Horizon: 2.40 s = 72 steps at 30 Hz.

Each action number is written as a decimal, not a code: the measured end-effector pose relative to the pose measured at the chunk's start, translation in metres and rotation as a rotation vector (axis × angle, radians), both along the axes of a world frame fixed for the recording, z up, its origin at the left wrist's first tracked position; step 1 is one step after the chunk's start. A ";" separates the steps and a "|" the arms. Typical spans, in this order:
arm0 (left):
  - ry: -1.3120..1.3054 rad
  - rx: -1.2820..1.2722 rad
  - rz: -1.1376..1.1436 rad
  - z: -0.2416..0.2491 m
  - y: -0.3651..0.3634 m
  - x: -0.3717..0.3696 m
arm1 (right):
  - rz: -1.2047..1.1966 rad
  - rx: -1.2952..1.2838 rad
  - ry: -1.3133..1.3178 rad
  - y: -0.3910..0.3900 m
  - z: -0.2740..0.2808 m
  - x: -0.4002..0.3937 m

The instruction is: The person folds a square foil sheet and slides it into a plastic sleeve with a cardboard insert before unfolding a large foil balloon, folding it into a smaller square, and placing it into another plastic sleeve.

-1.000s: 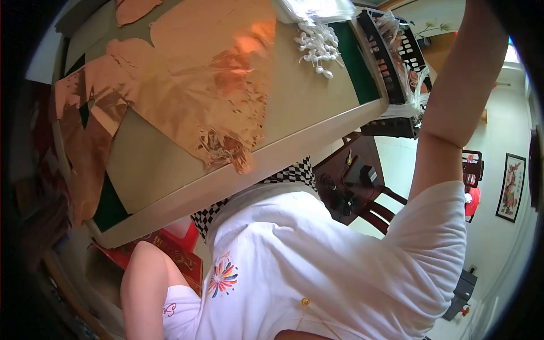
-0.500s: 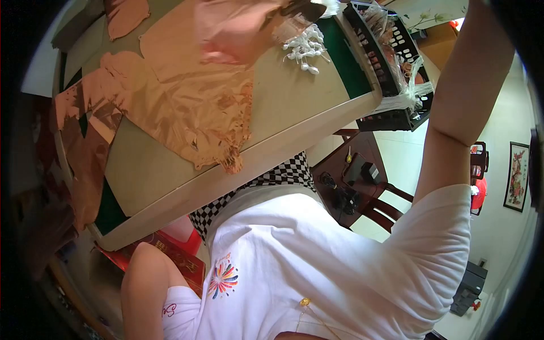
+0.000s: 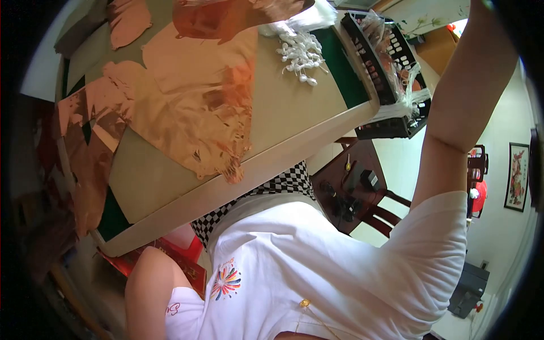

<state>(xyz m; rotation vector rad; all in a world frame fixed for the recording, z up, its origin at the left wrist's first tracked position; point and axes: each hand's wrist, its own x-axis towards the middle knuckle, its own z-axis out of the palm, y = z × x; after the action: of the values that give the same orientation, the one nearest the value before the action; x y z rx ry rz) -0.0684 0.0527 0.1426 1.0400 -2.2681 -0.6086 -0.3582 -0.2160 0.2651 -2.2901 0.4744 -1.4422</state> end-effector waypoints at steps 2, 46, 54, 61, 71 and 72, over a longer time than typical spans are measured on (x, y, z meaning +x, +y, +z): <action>0.013 0.020 0.068 0.005 -0.003 0.014 | -0.021 -0.003 -0.002 0.003 0.006 0.004; 0.742 -0.104 0.196 0.014 -0.138 -0.022 | -0.017 0.224 0.672 0.026 -0.205 0.044; 0.294 -0.429 0.139 -0.053 -0.094 -0.036 | -0.226 0.114 0.362 -0.023 -0.273 0.041; 0.004 -0.535 0.317 -0.133 -0.093 -0.021 | -0.362 -0.182 0.334 -0.052 -0.269 0.090; -0.095 -0.408 0.404 -0.196 -0.103 -0.005 | -0.408 -0.078 0.565 -0.080 -0.339 0.099; -0.111 -0.420 0.410 -0.197 -0.104 -0.005 | -0.413 -0.066 0.575 -0.078 -0.337 0.100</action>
<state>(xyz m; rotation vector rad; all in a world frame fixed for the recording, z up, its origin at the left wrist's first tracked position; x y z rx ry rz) -0.0737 -0.0518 -0.0548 1.2849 -2.0555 0.0935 -0.2583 -0.2940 -0.0724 -2.7655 1.1346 -0.9307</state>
